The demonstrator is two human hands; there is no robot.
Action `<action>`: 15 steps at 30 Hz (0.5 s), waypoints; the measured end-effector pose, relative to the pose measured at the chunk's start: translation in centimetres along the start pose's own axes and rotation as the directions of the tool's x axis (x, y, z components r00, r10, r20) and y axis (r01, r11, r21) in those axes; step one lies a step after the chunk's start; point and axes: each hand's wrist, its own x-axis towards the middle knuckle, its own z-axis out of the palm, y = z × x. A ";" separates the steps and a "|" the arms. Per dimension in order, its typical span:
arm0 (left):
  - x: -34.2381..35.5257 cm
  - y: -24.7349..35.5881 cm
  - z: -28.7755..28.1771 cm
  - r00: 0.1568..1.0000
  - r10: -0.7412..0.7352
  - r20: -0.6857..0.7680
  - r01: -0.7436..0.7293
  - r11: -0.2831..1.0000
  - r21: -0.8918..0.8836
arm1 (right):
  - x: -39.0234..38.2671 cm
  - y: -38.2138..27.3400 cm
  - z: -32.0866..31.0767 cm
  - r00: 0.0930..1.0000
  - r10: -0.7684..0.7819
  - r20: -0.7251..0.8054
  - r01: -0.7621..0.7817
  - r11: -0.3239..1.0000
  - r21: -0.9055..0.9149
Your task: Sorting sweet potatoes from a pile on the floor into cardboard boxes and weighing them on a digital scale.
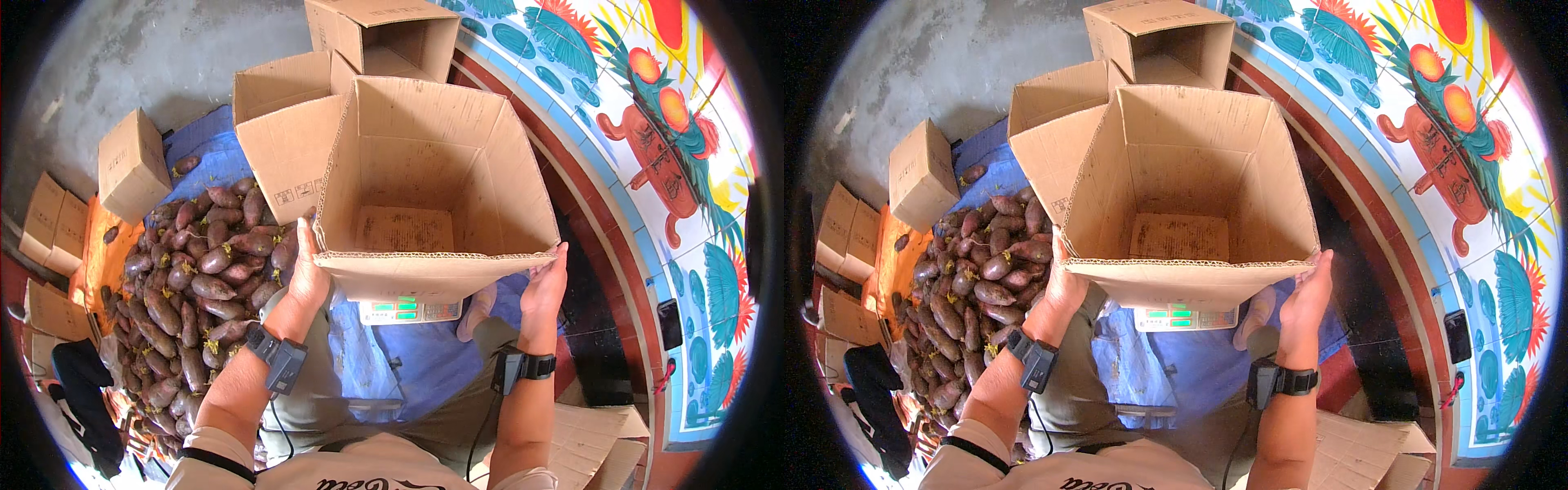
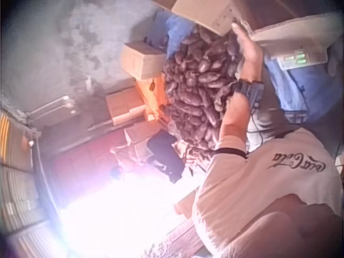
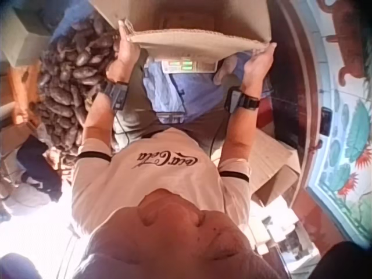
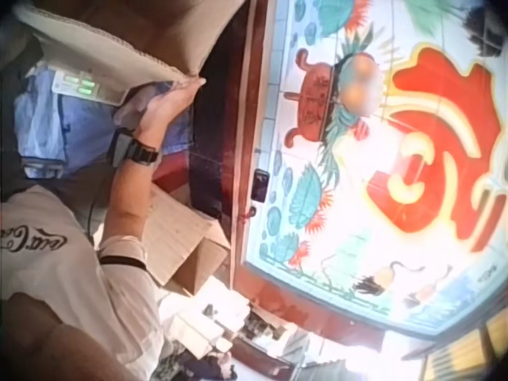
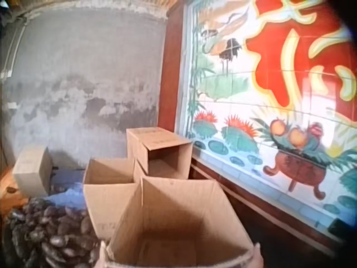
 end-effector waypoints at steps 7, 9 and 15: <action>0.0 -0.1 0.2 1.000 -0.015 0.024 0.015 1.000 0.027 | 0.4 0.3 -0.5 0.997 -0.007 0.074 0.006 1.000 0.023; 0.0 -0.1 0.3 1.000 -0.012 0.020 0.012 1.000 0.029 | 0.3 0.2 -0.5 0.996 0.006 0.093 -0.006 1.000 -0.006; -0.4 0.2 0.8 0.999 -0.039 0.032 0.038 0.999 0.026 | -0.2 0.1 0.3 0.993 0.037 0.112 -0.036 0.999 -0.012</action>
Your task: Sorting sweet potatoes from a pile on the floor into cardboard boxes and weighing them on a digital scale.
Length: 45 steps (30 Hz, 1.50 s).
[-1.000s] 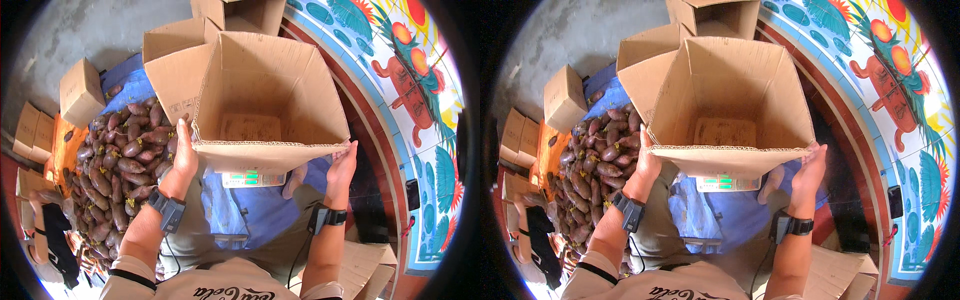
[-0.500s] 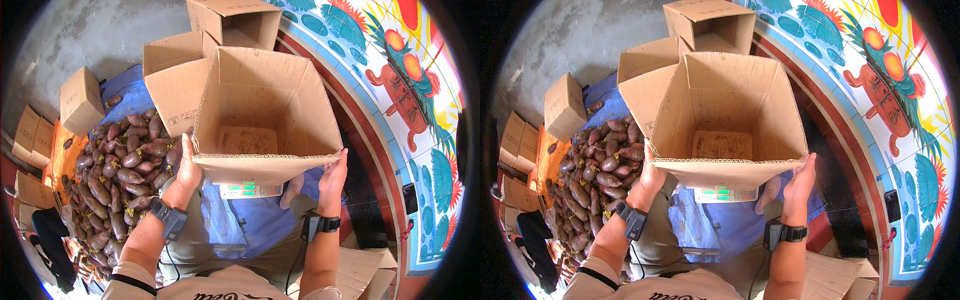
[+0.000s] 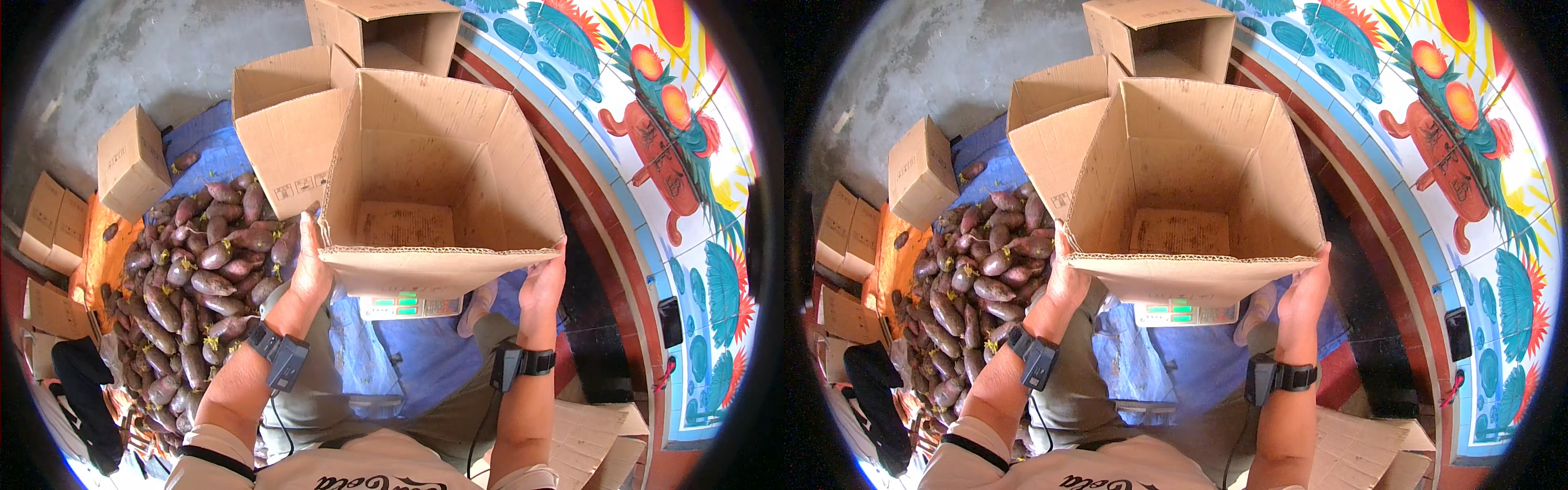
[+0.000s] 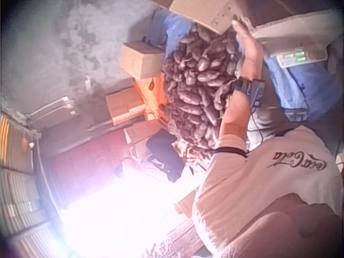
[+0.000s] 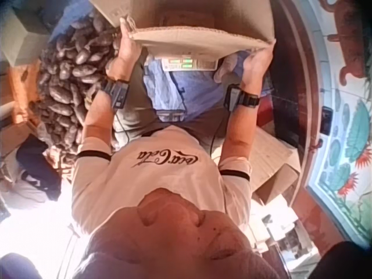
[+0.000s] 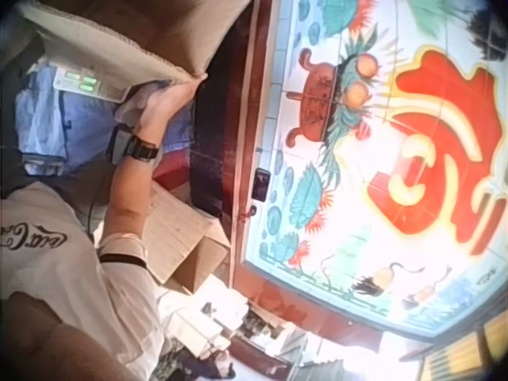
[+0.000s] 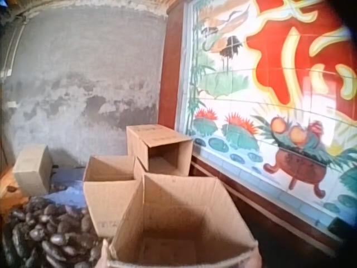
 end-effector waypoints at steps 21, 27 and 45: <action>0.6 -0.2 -1.1 0.989 0.068 -0.130 -0.065 0.997 0.032 | -0.1 0.0 0.1 0.999 -0.035 0.017 0.036 0.999 -0.031; 0.0 0.8 0.3 0.990 0.058 -0.130 -0.056 0.998 0.015 | -0.2 -0.2 0.0 0.998 -0.056 0.034 0.057 0.998 -0.037; 0.0 0.3 0.6 0.999 0.034 0.010 -0.034 0.998 0.046 | -0.5 -0.2 0.8 0.999 -0.034 0.014 0.033 0.999 0.039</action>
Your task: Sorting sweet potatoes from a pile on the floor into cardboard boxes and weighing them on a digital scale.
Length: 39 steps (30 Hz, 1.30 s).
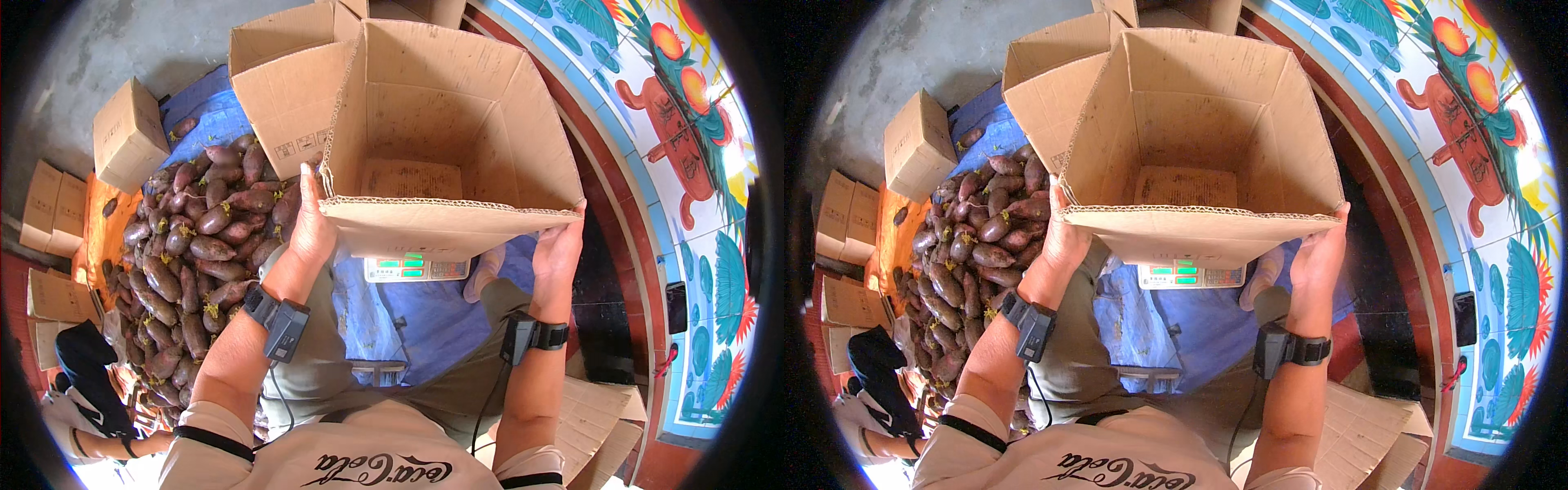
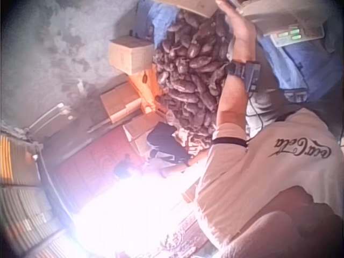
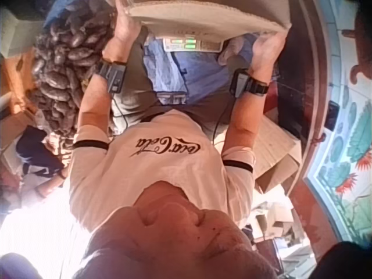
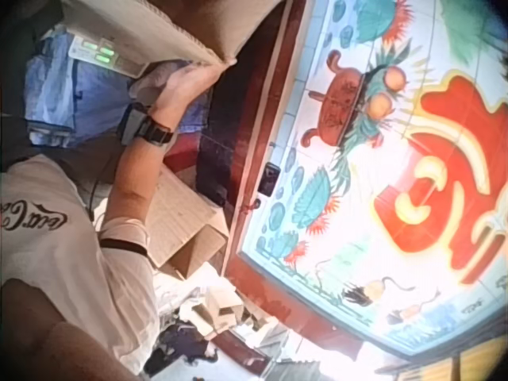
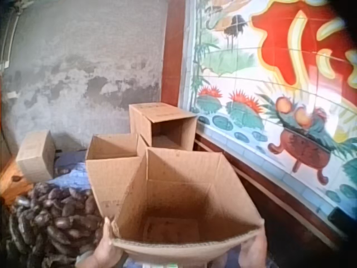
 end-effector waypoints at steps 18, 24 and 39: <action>0.7 -2.7 -1.3 1.000 0.006 -0.013 -0.005 0.999 0.053 | 0.9 -1.0 -1.2 0.989 -0.072 0.129 0.058 0.993 0.105; 1.5 -2.9 0.1 0.997 0.036 -0.062 -0.029 0.992 0.119 | 0.5 -1.2 -0.6 0.993 -0.082 0.082 0.073 0.991 0.109; 2.9 -2.8 -0.4 0.995 0.056 -0.084 -0.046 0.992 0.115 | 1.8 -1.5 0.0 0.982 -0.082 0.172 0.051 0.982 0.180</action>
